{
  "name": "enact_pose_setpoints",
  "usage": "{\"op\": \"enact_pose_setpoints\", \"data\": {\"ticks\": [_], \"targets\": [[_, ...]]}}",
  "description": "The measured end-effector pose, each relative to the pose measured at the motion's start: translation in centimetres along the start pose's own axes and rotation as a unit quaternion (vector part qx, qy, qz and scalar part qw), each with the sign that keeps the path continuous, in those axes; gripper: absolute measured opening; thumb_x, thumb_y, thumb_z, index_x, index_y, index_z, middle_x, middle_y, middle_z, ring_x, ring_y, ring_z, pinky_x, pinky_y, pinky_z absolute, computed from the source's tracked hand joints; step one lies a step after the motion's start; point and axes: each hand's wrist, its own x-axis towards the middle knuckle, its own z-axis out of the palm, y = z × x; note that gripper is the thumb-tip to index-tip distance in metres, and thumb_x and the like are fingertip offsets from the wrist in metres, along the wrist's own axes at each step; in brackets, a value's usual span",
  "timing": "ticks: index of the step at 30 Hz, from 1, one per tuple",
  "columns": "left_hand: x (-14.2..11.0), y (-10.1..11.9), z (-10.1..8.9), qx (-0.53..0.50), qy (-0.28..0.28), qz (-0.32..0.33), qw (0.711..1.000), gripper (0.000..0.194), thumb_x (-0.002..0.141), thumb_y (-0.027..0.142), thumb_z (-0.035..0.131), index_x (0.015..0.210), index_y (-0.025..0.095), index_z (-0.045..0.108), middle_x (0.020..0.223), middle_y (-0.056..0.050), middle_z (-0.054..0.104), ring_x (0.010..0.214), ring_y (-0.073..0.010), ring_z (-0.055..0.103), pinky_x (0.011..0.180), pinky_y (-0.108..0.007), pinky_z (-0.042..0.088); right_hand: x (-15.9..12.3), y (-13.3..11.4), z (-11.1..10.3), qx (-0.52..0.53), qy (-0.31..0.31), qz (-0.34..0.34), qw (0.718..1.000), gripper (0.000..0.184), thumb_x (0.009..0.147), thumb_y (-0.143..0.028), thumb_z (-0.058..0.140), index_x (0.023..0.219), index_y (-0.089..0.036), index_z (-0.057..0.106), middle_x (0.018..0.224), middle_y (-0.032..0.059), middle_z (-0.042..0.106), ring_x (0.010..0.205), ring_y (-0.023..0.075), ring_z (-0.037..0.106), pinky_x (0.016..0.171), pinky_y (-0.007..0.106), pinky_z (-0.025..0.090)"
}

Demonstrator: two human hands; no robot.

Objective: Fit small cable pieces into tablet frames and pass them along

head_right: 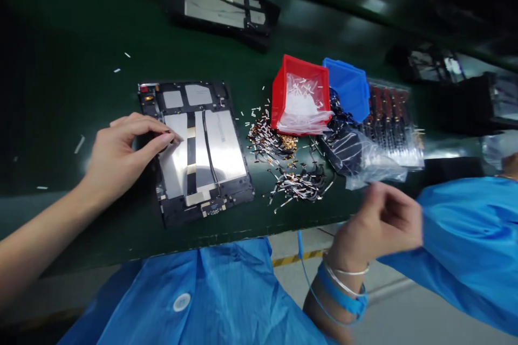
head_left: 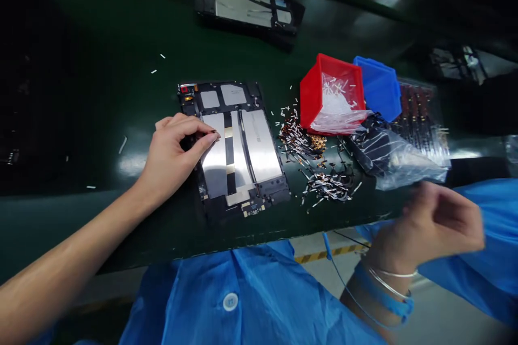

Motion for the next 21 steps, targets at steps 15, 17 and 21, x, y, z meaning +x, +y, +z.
{"op": "enact_pose_setpoints", "data": {"ticks": [15,17,21], "targets": [[-0.1,-0.7,0.1,-0.023,-0.006,0.004,1.000,0.015,0.084,0.033,0.055,0.074,0.027,0.065,0.082,0.002,0.071,0.085,-0.0219,0.061,0.094,-0.047,0.038,-4.5,-6.3,9.0,0.093,-0.515,-0.136,0.841,0.009,0.086,-0.021,0.062,0.085,-0.023,0.071,0.082,0.0000,0.068,0.071,0.0136,0.056,0.062,0.029,0.043],[-0.1,-0.6,0.1,-0.023,-0.007,0.005,1.000,0.015,0.084,0.033,0.054,0.074,0.027,0.064,0.082,0.002,0.071,0.085,-0.0220,0.061,0.094,-0.047,0.038,-4.3,-6.2,8.8,0.096,-0.506,-0.146,0.845,0.010,0.086,-0.020,0.062,0.084,-0.024,0.071,0.081,-0.0002,0.068,0.071,0.0141,0.056,0.062,0.030,0.043],[-0.1,-0.4,0.1,-0.025,-0.008,0.008,1.000,0.017,0.085,0.033,0.053,0.074,0.027,0.064,0.082,0.003,0.071,0.084,-0.0217,0.061,0.092,-0.046,0.038,-4.0,-6.3,9.1,0.107,-0.525,-0.207,0.818,0.012,0.087,-0.019,0.060,0.083,-0.025,0.070,0.079,0.0003,0.068,0.077,0.0161,0.058,0.066,0.032,0.044]]}}
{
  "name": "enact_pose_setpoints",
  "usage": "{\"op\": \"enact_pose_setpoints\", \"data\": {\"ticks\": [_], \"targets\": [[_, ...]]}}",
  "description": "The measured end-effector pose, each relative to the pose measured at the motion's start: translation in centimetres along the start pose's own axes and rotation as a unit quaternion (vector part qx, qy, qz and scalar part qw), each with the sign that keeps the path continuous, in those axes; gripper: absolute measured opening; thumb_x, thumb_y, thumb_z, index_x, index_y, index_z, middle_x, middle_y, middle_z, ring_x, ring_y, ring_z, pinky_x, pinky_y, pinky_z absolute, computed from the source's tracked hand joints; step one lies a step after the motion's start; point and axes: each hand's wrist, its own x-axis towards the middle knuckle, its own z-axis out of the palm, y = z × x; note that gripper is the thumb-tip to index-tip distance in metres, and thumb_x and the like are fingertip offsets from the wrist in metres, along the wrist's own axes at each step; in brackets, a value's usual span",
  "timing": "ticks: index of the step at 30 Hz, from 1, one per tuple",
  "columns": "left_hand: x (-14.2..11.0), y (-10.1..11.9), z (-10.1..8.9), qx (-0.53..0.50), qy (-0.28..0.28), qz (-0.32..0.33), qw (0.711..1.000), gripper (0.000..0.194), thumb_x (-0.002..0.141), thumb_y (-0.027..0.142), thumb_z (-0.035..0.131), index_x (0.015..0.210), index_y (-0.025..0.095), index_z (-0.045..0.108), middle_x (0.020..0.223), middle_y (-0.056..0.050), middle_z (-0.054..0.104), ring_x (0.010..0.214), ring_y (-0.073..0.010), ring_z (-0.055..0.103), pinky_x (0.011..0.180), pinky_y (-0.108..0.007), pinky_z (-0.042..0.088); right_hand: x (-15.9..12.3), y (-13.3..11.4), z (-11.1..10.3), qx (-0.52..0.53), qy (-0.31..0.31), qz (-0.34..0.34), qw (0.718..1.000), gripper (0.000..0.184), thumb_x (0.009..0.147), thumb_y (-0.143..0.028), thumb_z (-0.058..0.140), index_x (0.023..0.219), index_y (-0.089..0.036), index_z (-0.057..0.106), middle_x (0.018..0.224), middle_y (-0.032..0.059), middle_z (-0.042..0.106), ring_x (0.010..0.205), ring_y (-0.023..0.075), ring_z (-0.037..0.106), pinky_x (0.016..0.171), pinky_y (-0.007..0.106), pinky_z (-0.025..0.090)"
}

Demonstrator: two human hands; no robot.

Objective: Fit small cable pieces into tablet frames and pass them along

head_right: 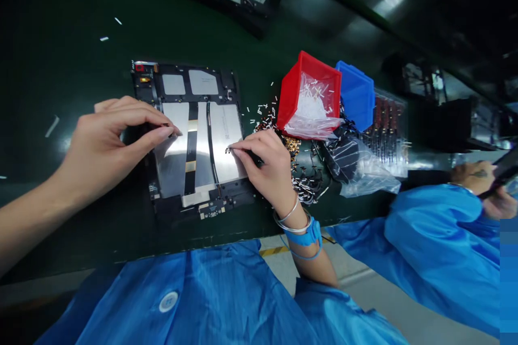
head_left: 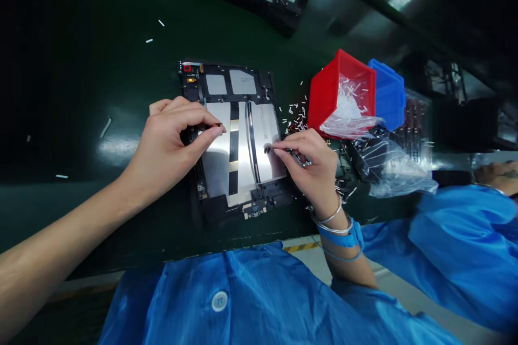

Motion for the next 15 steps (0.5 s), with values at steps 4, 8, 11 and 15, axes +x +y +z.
{"op": "enact_pose_setpoints", "data": {"ticks": [4,8,11,15], "targets": [[0.0,0.1,0.0,-0.005,-0.001,-0.005,1.000,0.017,0.086,0.033,0.053,0.074,0.027,0.065,0.083,0.003,0.071,0.085,-0.0216,0.061,0.094,-0.047,0.037,0.7,-0.2,-0.1,-0.029,-0.048,-0.056,0.997,0.014,0.088,-0.020,0.058,0.082,-0.025,0.070,0.080,0.0016,0.067,0.078,0.0169,0.058,0.071,0.034,0.045],[0.1,0.1,-0.2,-0.009,-0.011,-0.008,1.000,0.018,0.086,0.033,0.053,0.074,0.027,0.065,0.083,0.002,0.072,0.086,-0.0220,0.061,0.093,-0.046,0.038,1.3,-0.5,-0.4,-0.066,-0.099,-0.078,0.990,0.016,0.089,-0.020,0.055,0.082,-0.024,0.069,0.082,0.0030,0.067,0.079,0.0179,0.057,0.069,0.034,0.046],[0.1,0.1,-0.2,-0.008,-0.021,-0.015,1.000,0.018,0.086,0.032,0.053,0.074,0.026,0.065,0.083,0.002,0.071,0.085,-0.0217,0.061,0.094,-0.046,0.037,1.9,-0.6,-0.8,-0.089,-0.143,-0.100,0.981,0.016,0.089,-0.018,0.054,0.081,-0.023,0.067,0.082,0.0033,0.067,0.079,0.0182,0.057,0.070,0.033,0.047],[0.2,0.0,-0.2,-0.013,-0.023,-0.015,1.000,0.017,0.086,0.029,0.053,0.075,0.025,0.065,0.081,0.002,0.070,0.084,-0.0208,0.060,0.094,-0.046,0.036,2.6,-0.6,-1.2,-0.097,-0.173,-0.119,0.973,0.012,0.088,-0.016,0.056,0.079,-0.022,0.063,0.078,0.0029,0.066,0.078,0.0187,0.058,0.067,0.033,0.047]]}}
